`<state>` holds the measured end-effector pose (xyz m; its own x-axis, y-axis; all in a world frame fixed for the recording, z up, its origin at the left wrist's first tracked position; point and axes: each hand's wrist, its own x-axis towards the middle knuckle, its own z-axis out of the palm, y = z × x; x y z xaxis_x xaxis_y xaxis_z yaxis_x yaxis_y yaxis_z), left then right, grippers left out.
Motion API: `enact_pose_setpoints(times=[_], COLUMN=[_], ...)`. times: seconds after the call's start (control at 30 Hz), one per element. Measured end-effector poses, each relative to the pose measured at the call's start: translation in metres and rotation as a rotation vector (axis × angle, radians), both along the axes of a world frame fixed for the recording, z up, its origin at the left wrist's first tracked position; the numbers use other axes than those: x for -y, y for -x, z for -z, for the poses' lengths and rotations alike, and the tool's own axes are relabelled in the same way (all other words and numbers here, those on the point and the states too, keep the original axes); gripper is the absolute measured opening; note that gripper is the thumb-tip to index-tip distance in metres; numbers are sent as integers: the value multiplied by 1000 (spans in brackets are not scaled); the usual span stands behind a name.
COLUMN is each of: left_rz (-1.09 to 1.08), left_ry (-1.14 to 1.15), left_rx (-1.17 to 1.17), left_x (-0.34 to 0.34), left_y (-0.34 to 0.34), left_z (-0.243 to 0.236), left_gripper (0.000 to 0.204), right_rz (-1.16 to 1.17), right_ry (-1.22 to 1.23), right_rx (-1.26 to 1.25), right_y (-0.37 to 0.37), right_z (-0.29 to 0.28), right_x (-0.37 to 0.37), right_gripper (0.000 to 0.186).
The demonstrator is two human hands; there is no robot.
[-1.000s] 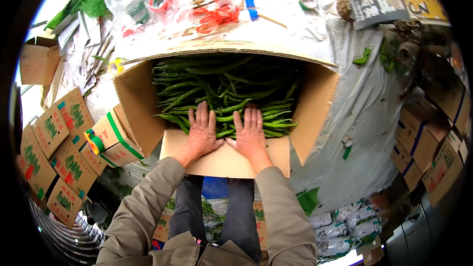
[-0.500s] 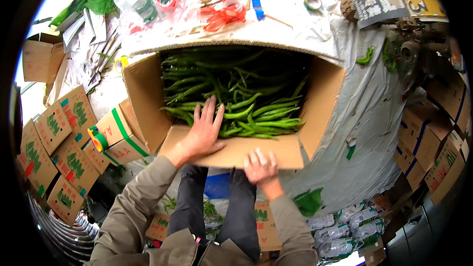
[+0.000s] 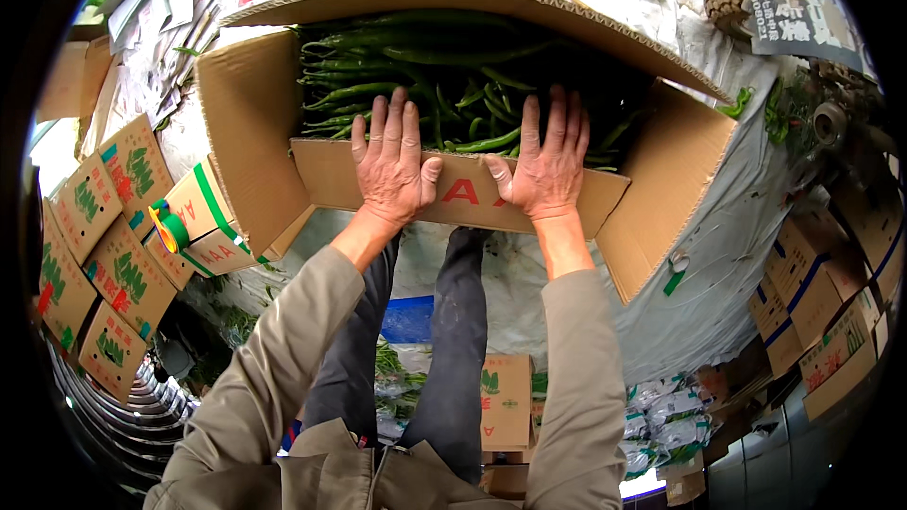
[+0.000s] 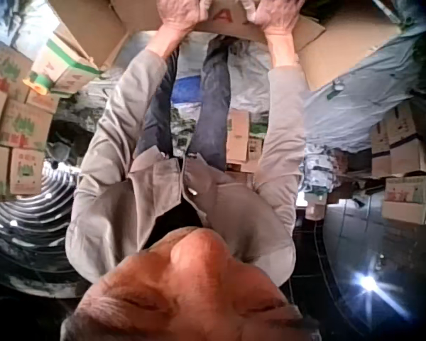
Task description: The person picks green peppers from a large pile, places them into a cardboard box on a scale, and then seals the box with tape. Other workers are visible in the background performing similar tasks.
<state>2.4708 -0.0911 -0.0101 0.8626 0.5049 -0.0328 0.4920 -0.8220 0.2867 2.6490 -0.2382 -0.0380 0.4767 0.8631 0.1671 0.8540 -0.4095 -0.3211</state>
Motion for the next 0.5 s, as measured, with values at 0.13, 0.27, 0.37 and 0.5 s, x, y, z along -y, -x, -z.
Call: enact_pose_setpoints(times=[0.13,0.27,0.37,0.5], left_rz=[-50,-91,-95,-84], left_ry=[63,67,88,82], left_rx=[-63,-15,-8,-4], left_x=[16,-2,-8,8], left_y=[23,-12,-25,14], left_z=[5,22,7,27], left_gripper=[73,75,78,78], right_rz=[-27,-32,-74,-194], right_ry=[38,-86,-128,-273], right_rx=[-31,9,67,224], right_y=[24,-3,-15,-24], right_z=[1,28,11,-18], right_x=[20,6,9,-1], right_gripper=[83,82,74,75])
